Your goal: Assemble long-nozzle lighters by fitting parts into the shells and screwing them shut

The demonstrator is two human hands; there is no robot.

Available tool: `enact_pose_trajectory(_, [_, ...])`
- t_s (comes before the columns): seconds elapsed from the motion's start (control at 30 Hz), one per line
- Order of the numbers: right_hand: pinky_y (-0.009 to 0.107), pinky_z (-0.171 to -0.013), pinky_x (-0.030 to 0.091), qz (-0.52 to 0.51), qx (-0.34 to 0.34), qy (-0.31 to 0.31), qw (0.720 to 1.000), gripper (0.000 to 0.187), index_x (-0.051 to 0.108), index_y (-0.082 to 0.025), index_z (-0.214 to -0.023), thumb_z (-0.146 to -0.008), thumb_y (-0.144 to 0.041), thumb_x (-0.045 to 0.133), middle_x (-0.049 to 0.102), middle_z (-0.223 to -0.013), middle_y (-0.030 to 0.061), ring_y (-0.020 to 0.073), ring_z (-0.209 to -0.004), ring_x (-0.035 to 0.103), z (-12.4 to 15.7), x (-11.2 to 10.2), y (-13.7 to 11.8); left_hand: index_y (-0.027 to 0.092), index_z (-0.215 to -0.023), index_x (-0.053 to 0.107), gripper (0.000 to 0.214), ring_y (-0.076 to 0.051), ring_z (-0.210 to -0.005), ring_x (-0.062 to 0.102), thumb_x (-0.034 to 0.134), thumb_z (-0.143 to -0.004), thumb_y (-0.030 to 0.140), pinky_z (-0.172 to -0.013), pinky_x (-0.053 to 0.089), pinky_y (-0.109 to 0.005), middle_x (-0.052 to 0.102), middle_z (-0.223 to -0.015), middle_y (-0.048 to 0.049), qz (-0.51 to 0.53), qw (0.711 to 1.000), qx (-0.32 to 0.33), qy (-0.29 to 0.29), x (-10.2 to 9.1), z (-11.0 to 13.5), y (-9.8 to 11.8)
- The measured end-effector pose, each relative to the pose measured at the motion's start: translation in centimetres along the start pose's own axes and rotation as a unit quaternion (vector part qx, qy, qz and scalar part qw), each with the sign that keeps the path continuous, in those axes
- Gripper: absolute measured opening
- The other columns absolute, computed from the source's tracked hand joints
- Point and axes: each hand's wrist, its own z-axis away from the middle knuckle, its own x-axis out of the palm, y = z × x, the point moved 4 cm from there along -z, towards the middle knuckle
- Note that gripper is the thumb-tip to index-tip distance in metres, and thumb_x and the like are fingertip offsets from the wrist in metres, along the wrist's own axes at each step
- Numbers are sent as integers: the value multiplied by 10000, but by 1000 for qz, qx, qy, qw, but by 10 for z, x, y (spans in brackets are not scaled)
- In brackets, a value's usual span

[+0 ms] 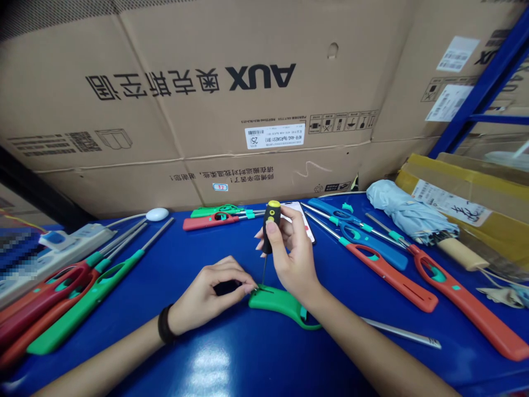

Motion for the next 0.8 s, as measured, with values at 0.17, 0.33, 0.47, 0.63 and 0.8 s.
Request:
enact_pose_trajectory(0.17, [230, -436, 538, 5, 1, 10, 1000, 213, 440, -242, -1089, -925, -365, 501, 631, -740, -26, 124, -559, 628, -1, 0, 0, 221, -875, 726, 119, -148, -760, 564, 610, -876, 246, -759, 436, -303, 671, -826, -21, -77, 996, 35, -9, -1, 0, 6])
enact_pose_trajectory(0.33, [227, -435, 532, 5, 1, 12, 1000, 206, 442, -247, -1083, -925, -365, 500, 629, -738, -27, 121, -552, 618, -1, -1, 0, 199, -888, 695, 151, -164, -795, 543, 549, -908, 231, -773, 434, -311, 653, -862, -41, -121, 991, 54, -23, 2, 3, 8])
enact_pose_trajectory(0.47, [223, -436, 525, 8, 1, 12, 1000, 199, 443, -247, -1080, -927, -360, 499, 626, -732, -29, 116, -542, 610, 0, -1, 1, 197, -921, 679, 158, -170, -814, 530, 522, -917, 212, -747, 444, -297, 640, -890, -54, -149, 985, 88, -24, 4, 6, 11])
enact_pose_trajectory(0.63, [220, -424, 516, 5, 4, 11, 1000, 205, 443, -246, -1088, -927, -357, 501, 624, -731, -28, 117, -539, 610, -1, -1, 1, 203, -927, 689, 140, -165, -798, 535, 553, -895, 209, -718, 463, -286, 632, -875, -53, -163, 981, 108, 0, 4, 8, 11])
enact_pose_trajectory(0.8, [223, -419, 510, 4, -1, 12, 1000, 193, 447, -257, -1085, -927, -355, 500, 624, -732, -30, 119, -536, 607, 0, -1, 0, 205, -924, 703, 157, -164, -797, 549, 551, -888, 203, -710, 483, -281, 635, -856, -57, -161, 980, 112, 12, 4, 9, 13])
